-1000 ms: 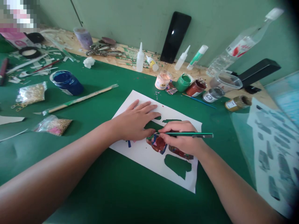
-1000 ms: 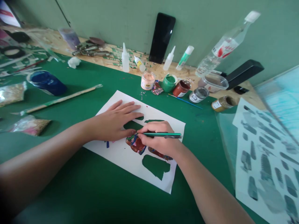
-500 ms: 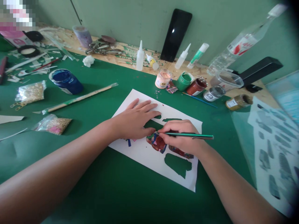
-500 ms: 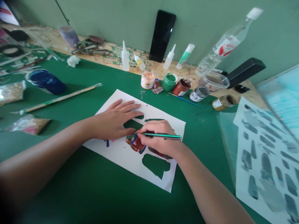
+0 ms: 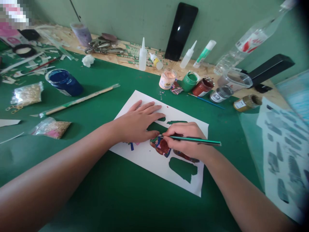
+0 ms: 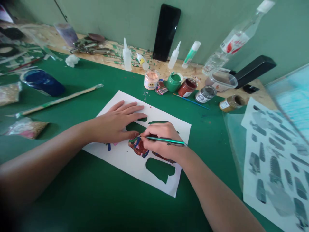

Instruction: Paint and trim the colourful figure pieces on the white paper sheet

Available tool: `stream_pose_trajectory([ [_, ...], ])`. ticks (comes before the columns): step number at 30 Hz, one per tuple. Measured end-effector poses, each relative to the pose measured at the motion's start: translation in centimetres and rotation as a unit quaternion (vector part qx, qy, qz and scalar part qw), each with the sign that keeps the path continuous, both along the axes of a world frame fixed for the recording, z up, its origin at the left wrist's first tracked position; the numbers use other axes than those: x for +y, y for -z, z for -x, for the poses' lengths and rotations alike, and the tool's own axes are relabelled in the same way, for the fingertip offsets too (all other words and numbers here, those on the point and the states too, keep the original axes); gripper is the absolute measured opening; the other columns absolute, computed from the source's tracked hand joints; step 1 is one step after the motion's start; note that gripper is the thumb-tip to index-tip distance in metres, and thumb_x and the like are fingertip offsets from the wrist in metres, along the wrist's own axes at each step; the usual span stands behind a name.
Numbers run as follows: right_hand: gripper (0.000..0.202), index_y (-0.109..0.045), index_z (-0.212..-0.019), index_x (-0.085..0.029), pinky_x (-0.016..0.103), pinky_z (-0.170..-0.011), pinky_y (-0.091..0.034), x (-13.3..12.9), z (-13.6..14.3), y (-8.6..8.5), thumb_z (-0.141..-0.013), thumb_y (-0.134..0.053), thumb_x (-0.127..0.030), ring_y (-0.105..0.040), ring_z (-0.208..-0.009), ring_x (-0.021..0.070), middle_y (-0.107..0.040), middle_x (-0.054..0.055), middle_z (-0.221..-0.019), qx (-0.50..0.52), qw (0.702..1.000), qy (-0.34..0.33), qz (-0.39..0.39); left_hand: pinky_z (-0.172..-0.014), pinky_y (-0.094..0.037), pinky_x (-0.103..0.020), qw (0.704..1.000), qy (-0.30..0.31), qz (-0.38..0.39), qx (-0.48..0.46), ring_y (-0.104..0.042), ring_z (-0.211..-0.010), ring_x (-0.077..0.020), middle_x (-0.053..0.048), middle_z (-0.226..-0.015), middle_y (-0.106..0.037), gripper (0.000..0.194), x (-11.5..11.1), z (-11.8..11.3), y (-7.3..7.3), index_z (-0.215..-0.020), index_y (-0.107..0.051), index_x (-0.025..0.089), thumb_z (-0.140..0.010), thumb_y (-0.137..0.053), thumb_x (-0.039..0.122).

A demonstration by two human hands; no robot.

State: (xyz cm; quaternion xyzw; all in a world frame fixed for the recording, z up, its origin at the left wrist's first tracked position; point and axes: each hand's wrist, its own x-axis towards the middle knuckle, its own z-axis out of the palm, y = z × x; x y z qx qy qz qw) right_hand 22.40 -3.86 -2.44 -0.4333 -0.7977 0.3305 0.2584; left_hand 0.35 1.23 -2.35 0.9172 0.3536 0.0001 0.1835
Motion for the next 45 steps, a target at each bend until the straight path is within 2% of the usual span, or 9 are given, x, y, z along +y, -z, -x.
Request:
stream_pose_trajectory([
  [11, 0.010, -0.067, -0.072, -0.019, 0.025, -0.061, -0.043, -0.17, 0.12, 0.04, -0.080, -0.067, -0.013, -0.056, -0.062, 0.0115, -0.067, -0.002, -0.070, -0.015, 1.000, 0.002, -0.020, -0.125, -0.002, -0.053, 1.000, 0.000, -0.001, -0.005, -0.013, -0.155, -0.0270, -0.005, -0.167, -0.023, 0.061, 0.00, 0.13, 0.12, -0.150, -0.043, 0.027, -0.096, -0.048, 0.054],
  [28, 0.009, -0.068, -0.072, -0.019, 0.025, -0.059, -0.041, -0.33, 0.07, -0.05, -0.080, -0.066, -0.016, -0.055, -0.061, 0.0113, -0.066, -0.002, -0.069, -0.022, 1.000, 0.009, 0.003, -0.125, -0.001, -0.053, 1.000, 0.000, 0.002, -0.005, -0.012, -0.155, -0.0265, -0.005, -0.167, -0.023, 0.062, 0.05, 0.07, 0.08, -0.150, -0.043, 0.027, -0.096, -0.048, 0.055],
  [39, 0.010, -0.067, -0.071, -0.018, 0.023, -0.058, -0.042, -0.34, 0.29, -0.24, -0.078, -0.067, -0.012, -0.055, -0.060, 0.0100, -0.066, -0.003, -0.067, -0.011, 1.000, 0.008, 0.009, -0.125, -0.002, -0.054, 1.000, -0.001, 0.001, -0.002, -0.012, -0.155, -0.0273, -0.005, -0.167, -0.022, 0.062, 0.00, 0.06, 0.08, -0.150, -0.042, 0.026, -0.095, -0.051, 0.054],
  [43, 0.010, -0.067, -0.073, -0.019, 0.024, -0.057, -0.044, -0.50, -0.10, 0.16, -0.081, -0.067, -0.014, -0.058, -0.059, 0.0110, -0.067, -0.003, -0.067, 0.014, 0.999, 0.037, 0.019, -0.125, -0.002, -0.054, 1.000, 0.000, 0.002, 0.001, -0.012, -0.156, -0.0272, -0.006, -0.167, -0.022, 0.063, -0.02, 0.03, -0.01, -0.151, -0.042, 0.026, -0.095, -0.051, 0.053],
  [45, 0.005, -0.068, -0.084, -0.019, 0.024, -0.055, -0.047, -0.56, -0.45, 0.18, -0.087, -0.065, -0.019, -0.062, -0.059, 0.0117, -0.069, -0.002, -0.070, 0.058, 0.995, 0.081, 0.030, -0.125, -0.002, -0.054, 1.000, 0.004, 0.000, 0.002, -0.012, -0.155, -0.0277, -0.006, -0.167, -0.022, 0.062, 0.01, 0.07, -0.10, -0.151, -0.042, 0.026, -0.095, -0.051, 0.052],
])
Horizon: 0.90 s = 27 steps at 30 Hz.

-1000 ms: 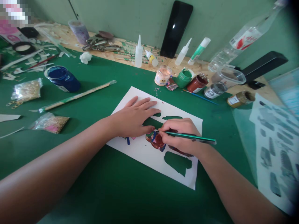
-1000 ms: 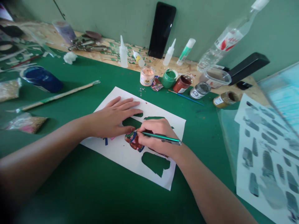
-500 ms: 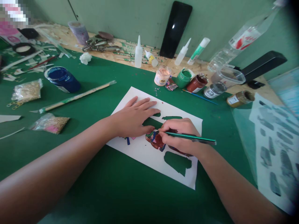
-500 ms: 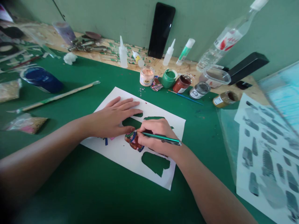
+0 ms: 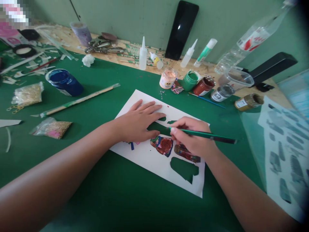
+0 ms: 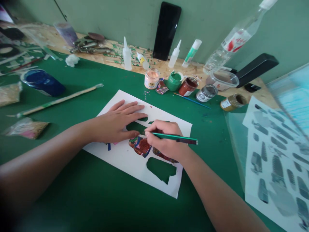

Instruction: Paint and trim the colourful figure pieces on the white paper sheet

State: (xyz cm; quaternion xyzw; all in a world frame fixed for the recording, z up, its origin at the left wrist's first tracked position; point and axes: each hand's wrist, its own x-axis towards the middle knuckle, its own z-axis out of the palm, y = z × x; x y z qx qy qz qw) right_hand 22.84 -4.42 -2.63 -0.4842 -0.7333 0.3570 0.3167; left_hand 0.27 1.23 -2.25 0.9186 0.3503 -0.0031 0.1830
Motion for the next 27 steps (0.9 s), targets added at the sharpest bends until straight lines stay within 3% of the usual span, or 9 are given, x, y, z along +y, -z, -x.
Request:
stream_pose_trajectory([
  [2, 0.012, -0.068, -0.102, -0.020, 0.024, -0.057, -0.051, 0.0, -0.2, -0.2, -0.095, -0.059, -0.025, -0.066, -0.062, 0.0127, -0.073, 0.001, -0.079, 0.025, 0.999, 0.036, -0.004, -0.125, -0.004, -0.055, 1.000, 0.008, -0.003, -0.003, -0.014, -0.155, -0.0285, -0.008, -0.166, -0.024, 0.062, 0.1, 0.1, -0.1, -0.150, -0.043, 0.024, -0.095, -0.052, 0.051],
  [4, 0.017, -0.066, -0.109, -0.021, 0.027, -0.065, -0.053, -0.1, -0.2, -0.5, -0.100, -0.053, -0.027, -0.068, -0.070, 0.0142, -0.075, 0.003, -0.088, -0.005, 0.999, 0.023, -0.040, -0.124, -0.006, -0.056, 1.000, 0.015, -0.017, -0.016, -0.017, -0.154, -0.0300, -0.010, -0.164, -0.029, 0.059, 0.2, 0.3, -0.2, -0.148, -0.046, 0.022, -0.095, -0.054, 0.048],
  [6, 0.011, -0.066, -0.100, -0.020, 0.032, -0.075, -0.053, -0.2, 0.0, -0.7, -0.098, -0.059, -0.028, -0.068, -0.082, 0.0186, -0.073, 0.006, -0.091, -0.088, 0.991, -0.036, -0.096, -0.123, -0.012, -0.058, 0.997, 0.003, -0.055, -0.047, -0.027, -0.151, -0.0317, -0.011, -0.160, -0.037, 0.052, 0.4, 0.5, -0.3, -0.142, -0.052, 0.021, -0.096, -0.054, 0.043],
  [9, 0.019, -0.059, -0.088, -0.019, 0.038, -0.080, -0.049, -0.3, 0.5, -0.5, -0.088, -0.073, -0.031, -0.062, -0.092, 0.0257, -0.067, 0.008, -0.089, -0.204, 0.964, -0.099, -0.138, -0.113, -0.035, -0.052, 0.981, -0.053, -0.139, -0.127, -0.051, -0.132, -0.0307, -0.012, -0.142, -0.058, 0.037, 0.7, 0.7, -0.5, -0.128, -0.063, 0.018, -0.096, -0.053, 0.033],
  [12, 0.021, -0.052, -0.087, -0.020, 0.034, -0.072, -0.047, -0.4, 0.7, -0.2, -0.089, -0.071, -0.026, -0.059, -0.084, 0.0223, -0.062, 0.007, -0.090, -0.227, 0.968, -0.044, -0.094, -0.095, -0.049, -0.043, 0.948, -0.106, -0.211, -0.212, -0.064, -0.106, -0.0264, -0.010, -0.112, -0.073, 0.026, 0.7, 0.4, -1.0, -0.109, -0.071, 0.014, -0.095, -0.053, 0.026],
  [14, 0.021, -0.048, -0.085, -0.021, 0.031, -0.066, -0.043, -0.4, 0.7, -0.2, -0.090, -0.068, -0.021, -0.057, -0.076, 0.0189, -0.060, 0.005, -0.088, -0.225, 0.972, -0.006, -0.063, -0.086, -0.050, -0.039, 0.928, -0.119, -0.249, -0.252, -0.066, -0.091, -0.0237, -0.008, -0.094, -0.075, 0.022, 0.3, 0.1, -1.3, -0.096, -0.073, 0.014, -0.094, -0.053, 0.023],
  [17, 0.020, -0.046, -0.082, -0.021, 0.028, -0.062, -0.039, -0.6, 0.8, -0.5, -0.092, -0.062, -0.017, -0.052, -0.069, 0.0164, -0.056, 0.002, -0.080, -0.236, 0.970, -0.014, -0.061, -0.076, -0.050, -0.035, 0.909, -0.121, -0.276, -0.286, -0.065, -0.075, -0.0200, -0.005, -0.080, -0.074, 0.021, -0.5, -0.5, -1.7, -0.085, -0.073, 0.014, -0.092, -0.054, 0.019],
  [22, 0.036, -0.045, -0.082, -0.021, 0.029, -0.063, -0.037, -1.4, 1.5, -1.0, -0.080, -0.080, -0.028, -0.054, -0.077, 0.0207, -0.056, 0.003, -0.081, -0.264, 0.958, -0.064, -0.095, -0.065, -0.046, -0.031, 0.903, -0.141, -0.277, -0.298, -0.058, -0.058, -0.0149, 0.000, -0.062, -0.066, 0.020, -1.3, -1.0, -1.4, -0.080, -0.073, 0.014, -0.089, -0.056, 0.017],
  [27, 0.033, -0.043, -0.084, -0.022, 0.029, -0.064, -0.038, -1.5, 1.8, -1.3, -0.082, -0.076, -0.023, -0.057, -0.074, 0.0198, -0.058, 0.003, -0.086, -0.261, 0.965, -0.016, -0.017, -0.061, -0.044, -0.028, 0.888, -0.158, -0.300, -0.310, -0.056, -0.053, -0.0132, 0.001, -0.058, -0.065, 0.018, -1.4, -1.0, -1.5, -0.080, -0.073, 0.015, -0.089, -0.058, 0.018],
])
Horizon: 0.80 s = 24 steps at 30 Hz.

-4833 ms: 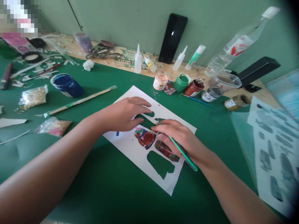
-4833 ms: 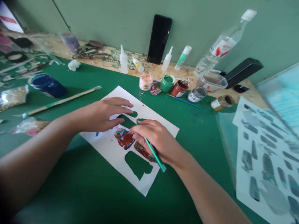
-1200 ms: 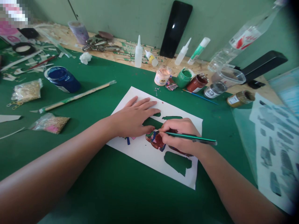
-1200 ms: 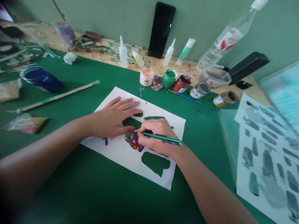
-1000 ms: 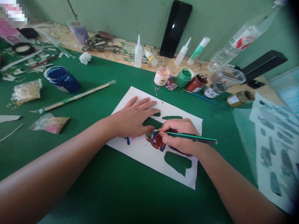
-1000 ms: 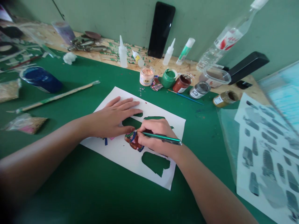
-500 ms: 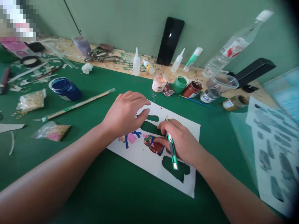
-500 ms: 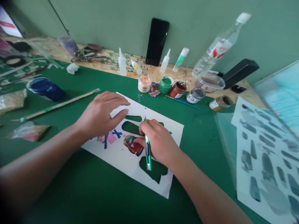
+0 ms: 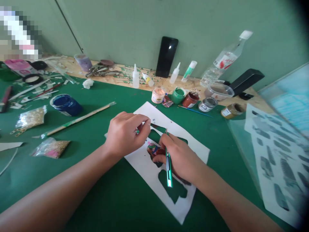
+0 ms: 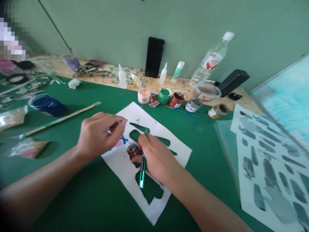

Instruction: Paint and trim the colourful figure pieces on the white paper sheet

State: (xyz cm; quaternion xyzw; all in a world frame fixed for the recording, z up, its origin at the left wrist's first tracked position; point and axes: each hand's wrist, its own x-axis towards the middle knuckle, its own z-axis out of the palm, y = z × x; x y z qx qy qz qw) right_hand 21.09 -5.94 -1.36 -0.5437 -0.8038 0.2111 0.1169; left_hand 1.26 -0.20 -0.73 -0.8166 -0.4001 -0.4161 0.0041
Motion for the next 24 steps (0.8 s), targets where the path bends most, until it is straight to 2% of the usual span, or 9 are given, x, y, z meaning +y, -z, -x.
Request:
stream_pose_trajectory([
  [3, 0.030, -0.044, -0.084, -0.023, 0.028, -0.061, -0.037, 0.3, -0.6, -0.4, -0.079, -0.074, -0.022, -0.057, -0.070, 0.0184, -0.060, 0.001, -0.084, 0.031, 0.997, 0.040, 0.057, -0.059, -0.044, -0.026, 1.000, -0.019, -0.013, -0.013, -0.057, -0.053, -0.0124, 0.000, -0.059, -0.066, 0.018, 0.0, 0.1, -0.3, -0.078, -0.072, 0.016, -0.090, -0.058, 0.019],
  [7, 0.026, -0.044, -0.084, -0.024, 0.026, -0.056, -0.034, 0.8, -1.8, -0.5, -0.077, -0.070, -0.023, -0.051, -0.059, 0.0148, -0.059, -0.002, -0.074, 0.085, 0.988, 0.088, 0.091, -0.058, -0.042, -0.024, 0.999, -0.039, -0.019, -0.025, -0.057, -0.055, -0.0111, 0.001, -0.059, -0.066, 0.018, 0.1, 0.3, -0.6, -0.078, -0.071, 0.016, -0.090, -0.057, 0.018],
  [12, 0.032, -0.041, -0.086, -0.024, 0.027, -0.059, -0.040, 1.6, -3.1, -0.4, -0.073, -0.071, -0.021, -0.058, -0.062, 0.0159, -0.062, -0.002, -0.076, 0.200, 0.967, 0.120, 0.105, -0.050, -0.035, -0.022, 0.994, -0.095, 0.014, -0.058, -0.046, -0.048, -0.0079, 0.004, -0.053, -0.053, 0.023, 0.2, 0.9, -1.0, -0.068, -0.065, 0.016, -0.090, -0.058, 0.021],
  [14, 0.034, -0.039, -0.086, -0.024, 0.028, -0.061, -0.042, 1.9, -3.5, -0.7, -0.074, -0.071, -0.020, -0.062, -0.066, 0.0168, -0.066, 0.000, -0.083, 0.250, 0.953, 0.116, 0.124, -0.047, -0.028, -0.023, 0.997, -0.057, 0.047, -0.034, -0.036, -0.044, -0.0070, 0.005, -0.047, -0.041, 0.036, 0.2, 1.2, -1.3, -0.057, -0.056, 0.017, -0.092, -0.056, 0.026],
  [16, 0.036, -0.038, -0.085, -0.024, 0.028, -0.060, -0.042, 2.1, -3.8, -1.1, -0.074, -0.073, -0.022, -0.062, -0.068, 0.0175, -0.067, 0.001, -0.083, 0.269, 0.945, 0.105, 0.153, -0.047, -0.024, -0.025, 0.989, 0.047, 0.137, 0.030, -0.028, -0.045, -0.0072, 0.006, -0.047, -0.032, 0.046, 0.1, 1.2, -1.7, -0.051, -0.047, 0.017, -0.095, -0.052, 0.031],
  [18, 0.035, -0.040, -0.084, -0.024, 0.027, -0.058, -0.040, 2.1, -4.0, -1.5, -0.075, -0.074, -0.024, -0.059, -0.066, 0.0169, -0.063, -0.001, -0.076, 0.261, 0.945, 0.094, 0.171, -0.049, -0.023, -0.025, 0.940, 0.168, 0.272, 0.122, -0.027, -0.047, -0.0076, 0.005, -0.049, -0.032, 0.049, -0.3, 0.9, -2.1, -0.052, -0.047, 0.017, -0.097, -0.048, 0.037],
  [20, 0.035, -0.042, -0.083, -0.024, 0.025, -0.056, -0.037, 2.2, -4.1, -1.8, -0.075, -0.076, -0.026, -0.054, -0.063, 0.0148, -0.057, -0.004, -0.070, 0.248, 0.949, 0.090, 0.172, -0.048, -0.023, -0.024, 0.850, 0.255, 0.414, 0.203, -0.030, -0.048, -0.0079, 0.004, -0.052, -0.038, 0.049, -0.9, 0.6, -2.5, -0.057, -0.053, 0.017, -0.098, -0.046, 0.043],
  [22, 0.038, -0.040, -0.083, -0.024, 0.024, -0.056, -0.037, 2.3, -4.2, -2.2, -0.074, -0.077, -0.026, -0.053, -0.063, 0.0134, -0.053, -0.006, -0.070, 0.269, 0.942, 0.089, 0.182, -0.047, -0.025, -0.023, 0.756, 0.296, 0.531, 0.241, -0.037, -0.048, -0.0085, 0.004, -0.054, -0.048, 0.047, -1.7, 0.4, -3.1, -0.068, -0.063, 0.018, -0.097, -0.046, 0.051],
  [24, 0.041, -0.038, -0.083, -0.024, 0.023, -0.059, -0.039, 2.3, -4.5, -2.8, -0.074, -0.078, -0.025, -0.056, -0.067, 0.0130, -0.052, -0.006, -0.074, 0.319, 0.924, 0.086, 0.195, -0.047, -0.029, -0.022, 0.693, 0.303, 0.606, 0.246, -0.047, -0.052, -0.0107, 0.002, -0.060, -0.059, 0.047, -2.3, 0.4, -3.7, -0.084, -0.070, 0.019, -0.094, -0.047, 0.058],
])
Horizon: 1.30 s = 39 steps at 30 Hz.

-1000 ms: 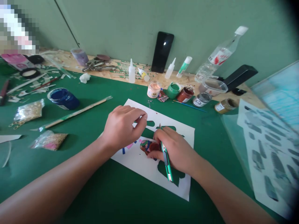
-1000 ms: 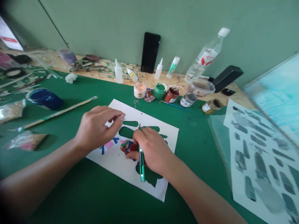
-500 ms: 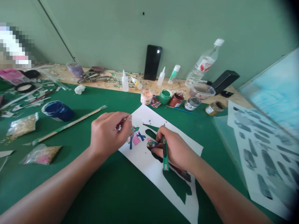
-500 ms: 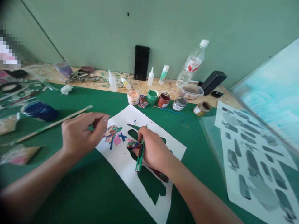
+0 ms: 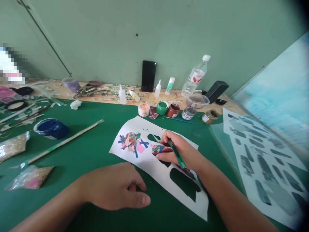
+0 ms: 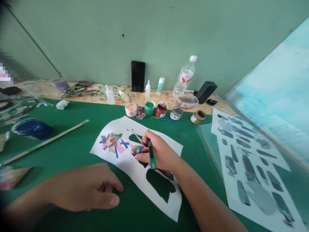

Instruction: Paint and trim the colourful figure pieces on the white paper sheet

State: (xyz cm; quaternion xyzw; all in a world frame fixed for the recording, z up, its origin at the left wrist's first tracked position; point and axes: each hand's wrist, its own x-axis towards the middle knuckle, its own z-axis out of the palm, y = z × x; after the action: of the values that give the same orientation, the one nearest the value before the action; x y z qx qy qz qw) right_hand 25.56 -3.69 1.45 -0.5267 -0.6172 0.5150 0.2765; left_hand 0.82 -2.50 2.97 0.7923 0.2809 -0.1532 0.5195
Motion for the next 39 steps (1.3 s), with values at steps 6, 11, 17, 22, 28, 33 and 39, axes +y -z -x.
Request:
stream_pose_trajectory([
  [6, 0.033, -0.038, -0.084, -0.023, 0.026, -0.063, -0.042, -1.2, 0.0, -1.3, -0.090, -0.067, -0.038, -0.055, -0.072, 0.0129, -0.060, 0.000, -0.091, 0.124, 0.988, 0.052, -0.082, -0.067, -0.050, -0.027, 0.983, -0.076, 0.126, -0.112, -0.065, -0.084, -0.0226, -0.006, -0.103, -0.073, 0.060, -0.7, 0.0, -0.5, -0.116, -0.069, 0.022, -0.076, -0.068, 0.066],
  [11, 0.030, -0.037, -0.077, -0.023, 0.027, -0.064, -0.045, -2.0, 1.6, -0.7, -0.088, -0.065, -0.024, -0.056, -0.069, 0.0136, -0.067, 0.001, -0.084, 0.051, 0.967, 0.126, -0.215, -0.102, -0.049, -0.044, 0.853, -0.293, 0.244, -0.356, -0.061, -0.120, -0.0334, -0.009, -0.132, -0.066, 0.061, -1.6, -1.7, 1.4, -0.132, -0.064, 0.026, -0.081, -0.072, 0.058],
  [17, 0.025, -0.042, -0.076, -0.023, 0.025, -0.063, -0.048, -2.3, 2.6, 0.3, -0.087, -0.065, -0.019, -0.059, -0.067, 0.0121, -0.070, 0.001, -0.086, 0.005, 0.964, 0.111, -0.241, -0.107, -0.047, -0.046, 0.758, -0.522, 0.166, -0.354, -0.061, -0.122, -0.0335, -0.009, -0.127, -0.070, 0.069, -1.6, -2.9, 2.5, -0.139, -0.058, 0.025, -0.077, -0.082, 0.044],
  [22, 0.024, -0.045, -0.077, -0.022, 0.025, -0.060, -0.051, -2.3, 2.3, 0.2, -0.086, -0.067, -0.019, -0.063, -0.065, 0.0122, -0.074, 0.003, -0.089, 0.013, 0.968, 0.097, -0.233, -0.107, -0.049, -0.044, 0.739, -0.523, 0.187, -0.381, -0.064, -0.120, -0.0314, -0.008, -0.127, -0.070, 0.074, -1.1, -2.6, 2.5, -0.141, -0.056, 0.025, -0.074, -0.086, 0.032],
  [28, 0.024, -0.045, -0.075, -0.023, 0.026, -0.062, -0.051, -2.3, 2.5, 0.0, -0.087, -0.064, -0.017, -0.067, -0.068, 0.0126, -0.076, 0.002, -0.088, -0.046, 0.955, 0.096, -0.277, -0.108, -0.049, -0.048, 0.728, -0.522, 0.219, -0.387, -0.066, -0.117, -0.0337, -0.011, -0.124, -0.072, 0.068, -1.0, -2.6, 2.3, -0.137, -0.060, 0.022, -0.074, -0.085, 0.028],
  [33, 0.025, -0.044, -0.075, -0.024, 0.027, -0.066, -0.052, -2.4, 2.5, 0.2, -0.087, -0.064, -0.015, -0.070, -0.075, 0.0135, -0.075, 0.000, -0.089, -0.088, 0.938, 0.085, -0.323, -0.101, -0.054, -0.045, 0.724, -0.516, 0.253, -0.382, -0.068, -0.112, -0.0328, -0.010, -0.123, -0.072, 0.063, -0.9, -2.7, 2.4, -0.134, -0.063, 0.023, -0.075, -0.083, 0.027],
  [39, 0.030, -0.038, -0.076, -0.025, 0.030, -0.068, -0.052, -2.4, 2.4, 0.6, -0.088, -0.063, -0.015, -0.069, -0.075, 0.0140, -0.073, -0.001, -0.087, -0.102, 0.924, 0.083, -0.358, -0.092, -0.057, -0.043, 0.723, -0.511, 0.264, -0.382, -0.070, -0.108, -0.0328, -0.010, -0.122, -0.072, 0.062, -0.7, -2.8, 2.4, -0.133, -0.064, 0.023, -0.074, -0.084, 0.026],
])
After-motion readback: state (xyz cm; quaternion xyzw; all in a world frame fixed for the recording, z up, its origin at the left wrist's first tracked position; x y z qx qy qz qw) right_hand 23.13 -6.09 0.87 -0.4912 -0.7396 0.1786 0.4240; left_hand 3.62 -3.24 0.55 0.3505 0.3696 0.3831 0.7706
